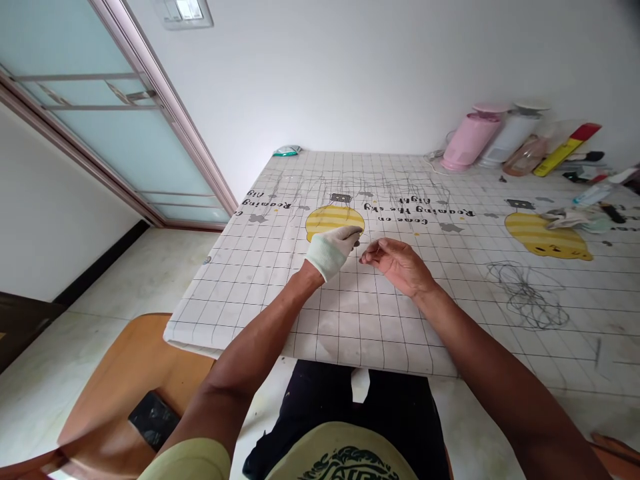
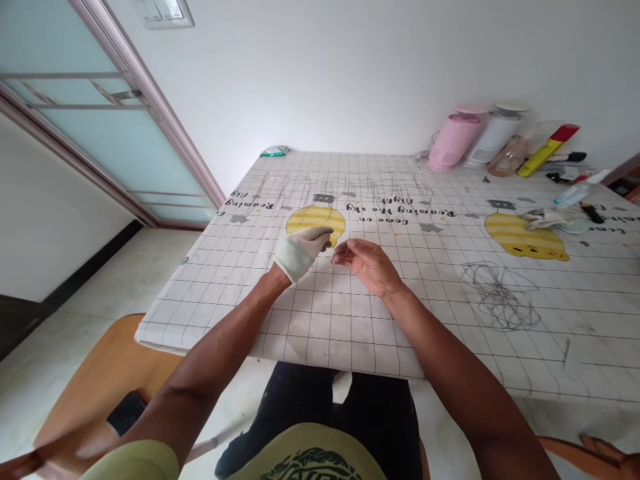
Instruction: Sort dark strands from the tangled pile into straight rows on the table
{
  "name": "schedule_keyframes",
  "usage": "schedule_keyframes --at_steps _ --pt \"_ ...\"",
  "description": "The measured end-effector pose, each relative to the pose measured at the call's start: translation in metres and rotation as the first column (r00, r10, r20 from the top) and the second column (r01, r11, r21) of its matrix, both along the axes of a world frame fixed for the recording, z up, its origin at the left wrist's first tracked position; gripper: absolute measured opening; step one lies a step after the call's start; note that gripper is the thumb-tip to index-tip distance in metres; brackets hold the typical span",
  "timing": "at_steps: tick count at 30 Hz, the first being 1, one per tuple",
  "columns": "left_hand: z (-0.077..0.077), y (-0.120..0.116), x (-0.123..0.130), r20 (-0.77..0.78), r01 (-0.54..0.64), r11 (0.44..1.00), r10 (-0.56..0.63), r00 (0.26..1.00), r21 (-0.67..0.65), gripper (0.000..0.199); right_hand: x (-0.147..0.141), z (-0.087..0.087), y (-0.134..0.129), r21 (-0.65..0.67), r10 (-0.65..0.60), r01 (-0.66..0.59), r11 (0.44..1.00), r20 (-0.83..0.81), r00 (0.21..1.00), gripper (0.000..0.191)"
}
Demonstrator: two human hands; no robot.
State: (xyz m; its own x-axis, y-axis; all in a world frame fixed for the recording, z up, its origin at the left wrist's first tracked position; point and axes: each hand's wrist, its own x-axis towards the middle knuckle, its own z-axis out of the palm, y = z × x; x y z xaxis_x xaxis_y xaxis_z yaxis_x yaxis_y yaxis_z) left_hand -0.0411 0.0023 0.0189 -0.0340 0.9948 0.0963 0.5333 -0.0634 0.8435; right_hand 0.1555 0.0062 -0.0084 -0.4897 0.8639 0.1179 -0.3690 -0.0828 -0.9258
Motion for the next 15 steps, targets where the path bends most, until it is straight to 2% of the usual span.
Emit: schedule_keyframes --at_steps 4,7,9,12,14,15 --pt "-0.004 0.000 -0.005 -0.160 0.015 0.994 0.002 0.987 0.109 0.029 0.004 0.004 -0.001 0.097 -0.041 0.026 0.995 0.158 0.987 0.034" --pt "-0.008 0.001 -0.008 -0.233 0.031 0.992 -0.002 0.973 0.120 0.030 0.007 0.006 -0.004 0.283 -0.167 0.058 0.957 0.375 0.912 0.039" --pt "-0.009 0.002 -0.010 -0.248 0.039 0.996 -0.017 0.969 0.084 0.031 0.008 0.005 -0.006 0.448 -0.302 0.054 0.893 0.504 0.809 0.041" --pt "-0.009 0.004 -0.011 -0.245 0.053 0.998 -0.046 0.969 0.022 0.033 0.007 -0.001 -0.008 0.661 -0.463 -0.044 0.749 0.570 0.678 0.042" --pt "-0.010 0.006 -0.012 -0.246 0.051 0.999 -0.053 0.968 -0.016 0.034 0.005 -0.005 -0.008 0.731 -0.511 -0.130 0.670 0.581 0.633 0.042" --pt "-0.011 0.006 -0.012 -0.250 0.047 0.998 -0.054 0.967 -0.034 0.035 0.005 -0.007 -0.008 0.742 -0.521 -0.165 0.650 0.593 0.614 0.042"
